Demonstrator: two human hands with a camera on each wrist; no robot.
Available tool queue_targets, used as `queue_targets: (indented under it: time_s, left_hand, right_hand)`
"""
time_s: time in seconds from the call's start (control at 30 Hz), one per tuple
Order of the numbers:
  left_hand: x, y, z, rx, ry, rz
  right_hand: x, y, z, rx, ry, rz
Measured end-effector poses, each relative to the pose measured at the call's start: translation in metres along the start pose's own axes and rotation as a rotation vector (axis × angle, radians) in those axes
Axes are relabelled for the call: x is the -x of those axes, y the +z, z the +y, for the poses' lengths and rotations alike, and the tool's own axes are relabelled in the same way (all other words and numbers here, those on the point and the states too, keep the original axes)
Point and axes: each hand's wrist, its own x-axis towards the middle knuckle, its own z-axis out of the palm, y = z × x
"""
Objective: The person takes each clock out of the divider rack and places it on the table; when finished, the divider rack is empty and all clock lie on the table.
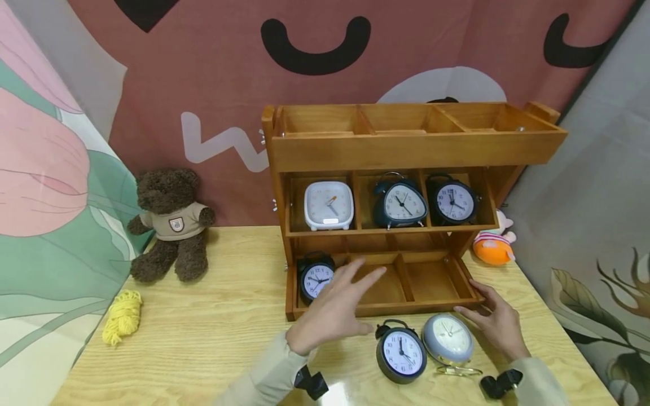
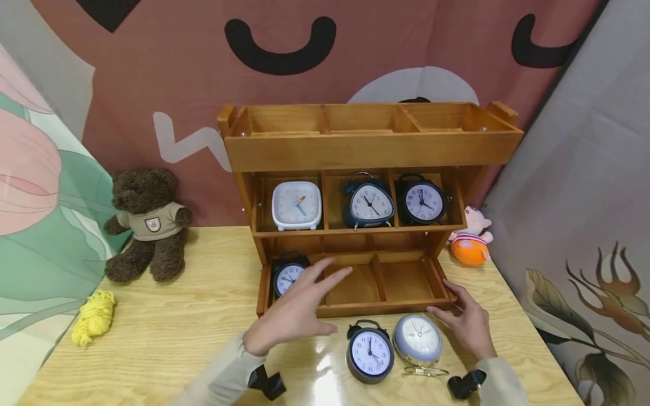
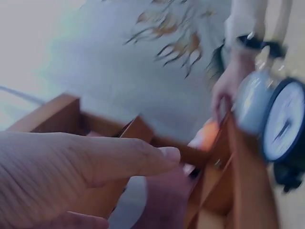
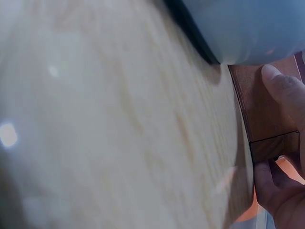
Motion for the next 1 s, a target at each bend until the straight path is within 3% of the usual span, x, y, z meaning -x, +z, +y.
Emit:
queue_targets:
  time_s: [0.17,0.4,0.67,0.87,1.0]
  left_hand:
    - [-0.002,-0.011,-0.033,-0.001,-0.103,0.131]
    - [-0.007,0.005,-0.071,-0.016,-0.209,0.185]
    - [-0.012,0.019,-0.078,-0.097,-0.287,0.194]
    - [-0.012,0.025,-0.076,-0.206,-0.277,0.206]
    - [-0.014,0.026,-0.075,-0.194,-0.277,0.191]
  right_hand:
    - [0.003,0.001,0.001,0.005,0.012,-0.007]
    - [0.002,0.002,0.003,0.019,0.000,0.003]
    - [0.000,0.001,0.001,0.002,0.007,0.003]
    - [0.000,0.001,0.001,-0.017,0.008,-0.002]
    - [0.000,0.001,0.001,-0.018,0.003,0.001]
